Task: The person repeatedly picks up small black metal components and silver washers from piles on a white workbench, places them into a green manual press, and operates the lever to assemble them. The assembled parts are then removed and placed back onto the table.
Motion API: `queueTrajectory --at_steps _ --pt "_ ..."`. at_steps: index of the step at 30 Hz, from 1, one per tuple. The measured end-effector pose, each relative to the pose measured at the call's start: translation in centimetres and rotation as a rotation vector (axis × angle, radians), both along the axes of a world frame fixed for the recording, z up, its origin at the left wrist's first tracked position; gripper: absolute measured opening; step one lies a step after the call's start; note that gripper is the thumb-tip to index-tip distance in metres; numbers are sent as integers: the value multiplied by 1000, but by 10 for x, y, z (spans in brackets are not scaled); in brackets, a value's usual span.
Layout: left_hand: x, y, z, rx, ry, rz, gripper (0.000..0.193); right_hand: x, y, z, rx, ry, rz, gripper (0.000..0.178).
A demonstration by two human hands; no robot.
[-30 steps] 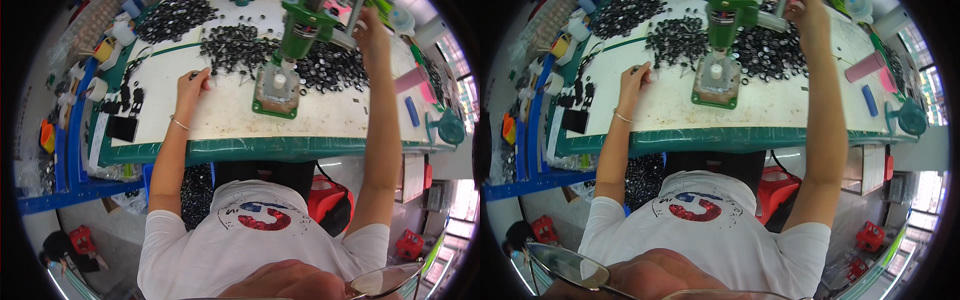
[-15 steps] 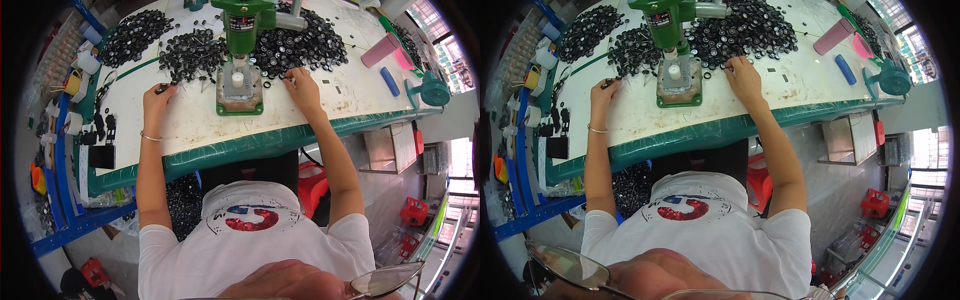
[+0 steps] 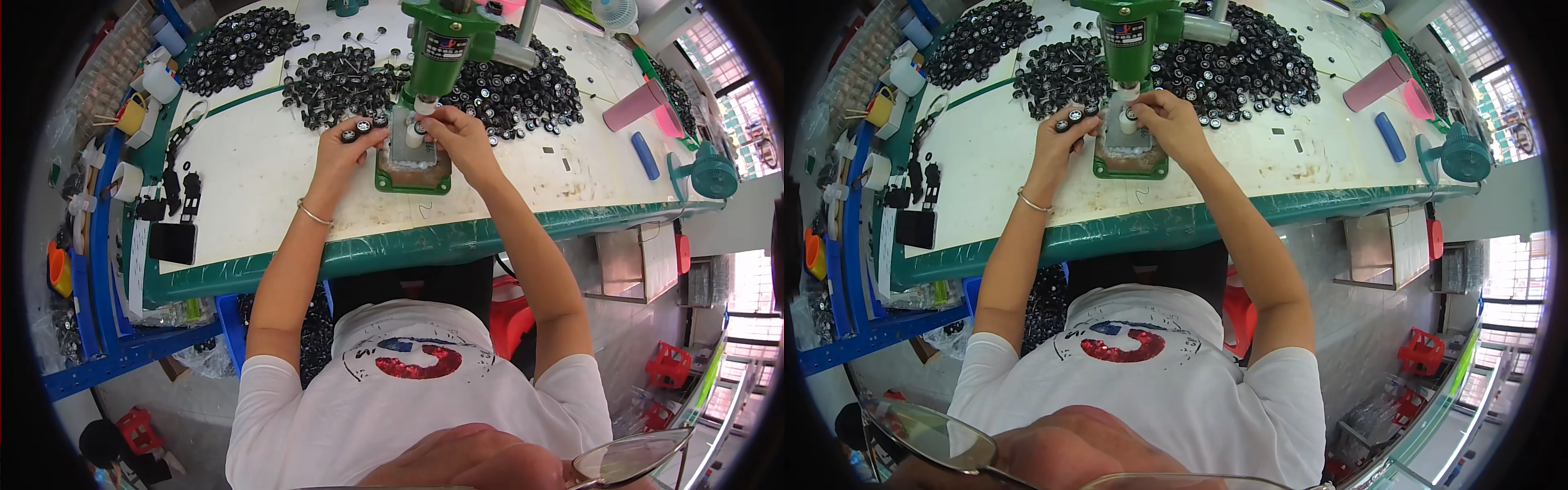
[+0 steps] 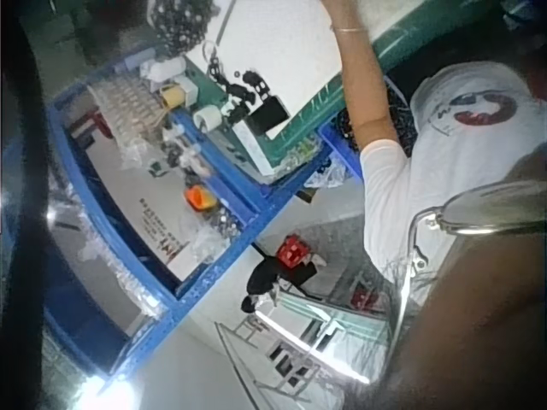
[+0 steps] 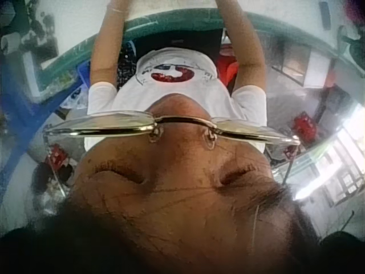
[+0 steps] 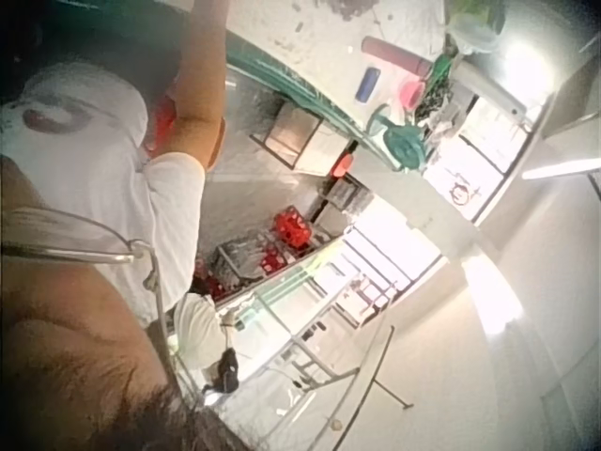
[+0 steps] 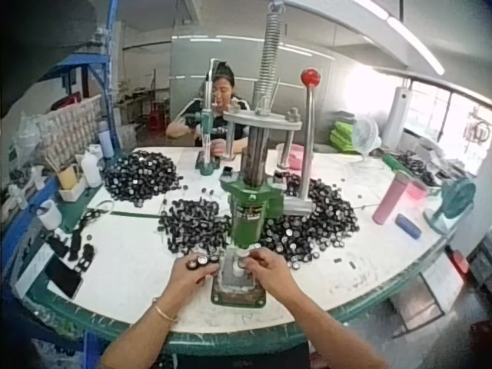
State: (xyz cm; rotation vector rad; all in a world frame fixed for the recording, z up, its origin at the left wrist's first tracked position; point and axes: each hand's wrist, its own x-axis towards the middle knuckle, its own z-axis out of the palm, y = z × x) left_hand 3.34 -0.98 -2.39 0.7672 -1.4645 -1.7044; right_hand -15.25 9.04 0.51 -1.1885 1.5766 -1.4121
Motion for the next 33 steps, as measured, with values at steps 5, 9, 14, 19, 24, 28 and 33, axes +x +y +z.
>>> queueTrajectory --at_steps 5,9,14,19,24,28,33 --pt "8 -1 0 -9 19 26 14 6 -7 -4 2 153 -44 23" --pt "1 3 7 -67 7 19 16 4 -6 3 134 -107 18 26" --pt "-19 8 30 -207 -77 -48 14 -22 1 6 -87 -357 -151 26" --pt "-38 13 34 -238 3 -70 13 -72 6 49 -279 -408 -160 26" --pt "-49 12 24 -218 118 -50 15 -73 -10 145 -438 -258 -13 32" --pt "-44 11 23 -266 166 -38 16 -74 -58 221 -509 -400 17 30" --pt "-48 9 27 -352 132 -52 17 -110 -93 250 -432 -289 102 24"
